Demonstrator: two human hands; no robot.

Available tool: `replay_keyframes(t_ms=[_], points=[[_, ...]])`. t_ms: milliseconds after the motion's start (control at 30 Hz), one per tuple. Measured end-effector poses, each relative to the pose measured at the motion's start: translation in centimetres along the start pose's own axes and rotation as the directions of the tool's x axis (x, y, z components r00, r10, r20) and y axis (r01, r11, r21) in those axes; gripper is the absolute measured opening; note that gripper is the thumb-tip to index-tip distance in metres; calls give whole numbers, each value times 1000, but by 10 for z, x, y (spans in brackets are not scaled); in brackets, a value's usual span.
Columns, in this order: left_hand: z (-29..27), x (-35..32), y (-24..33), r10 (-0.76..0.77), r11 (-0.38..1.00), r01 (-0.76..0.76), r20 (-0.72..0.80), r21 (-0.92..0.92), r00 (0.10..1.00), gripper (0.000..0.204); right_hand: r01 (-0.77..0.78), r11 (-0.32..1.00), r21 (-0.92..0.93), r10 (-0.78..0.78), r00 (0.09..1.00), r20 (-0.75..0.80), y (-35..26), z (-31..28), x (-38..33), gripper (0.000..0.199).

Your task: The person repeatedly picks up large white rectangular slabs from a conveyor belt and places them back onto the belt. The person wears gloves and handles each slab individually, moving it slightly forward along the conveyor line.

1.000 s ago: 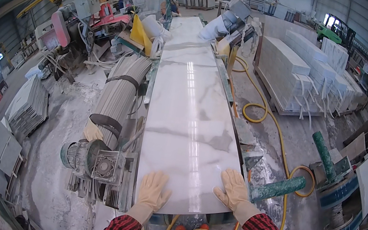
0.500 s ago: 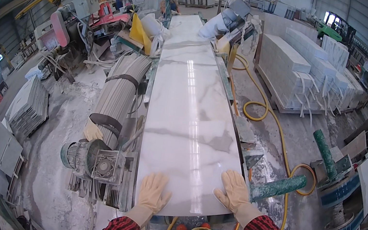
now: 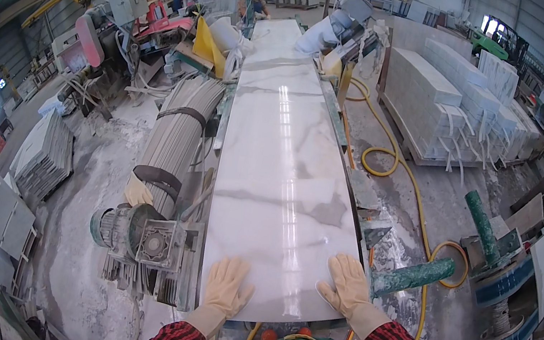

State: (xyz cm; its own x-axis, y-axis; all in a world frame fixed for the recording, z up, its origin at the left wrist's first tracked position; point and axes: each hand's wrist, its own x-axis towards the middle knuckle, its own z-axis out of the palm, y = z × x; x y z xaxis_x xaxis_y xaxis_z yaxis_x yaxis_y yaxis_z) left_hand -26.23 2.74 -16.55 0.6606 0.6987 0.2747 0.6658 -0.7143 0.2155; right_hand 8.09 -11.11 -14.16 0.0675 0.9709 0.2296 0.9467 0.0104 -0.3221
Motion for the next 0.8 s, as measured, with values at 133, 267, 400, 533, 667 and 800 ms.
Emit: replay_keyframes(t_ms=[133,267,400,533,667,800], points=[[-1,-2,1,4,1000,-4,-2,6,1000,64,4,1000,-27,-5,1000,-28,6,11,-6,76],[-2,-5,2,9,1000,-9,-2,-9,1000,63,-1,1000,-10,1,1000,-22,3,8,-8,78],[1,-9,2,12,1000,-12,-9,8,1000,64,-3,1000,1,3,1000,-22,0,5,-11,78],[3,-12,1,16,1000,-15,-6,7,1000,65,5,1000,-2,-5,1000,-31,0,7,-13,78],[-2,-12,5,4,1000,-4,31,-6,1000,65,4,1000,5,-3,1000,-24,0,6,-15,77],[-1,-15,5,-9,1000,9,47,7,999,66,8,1000,-2,-8,999,-48,-2,7,-17,77]])
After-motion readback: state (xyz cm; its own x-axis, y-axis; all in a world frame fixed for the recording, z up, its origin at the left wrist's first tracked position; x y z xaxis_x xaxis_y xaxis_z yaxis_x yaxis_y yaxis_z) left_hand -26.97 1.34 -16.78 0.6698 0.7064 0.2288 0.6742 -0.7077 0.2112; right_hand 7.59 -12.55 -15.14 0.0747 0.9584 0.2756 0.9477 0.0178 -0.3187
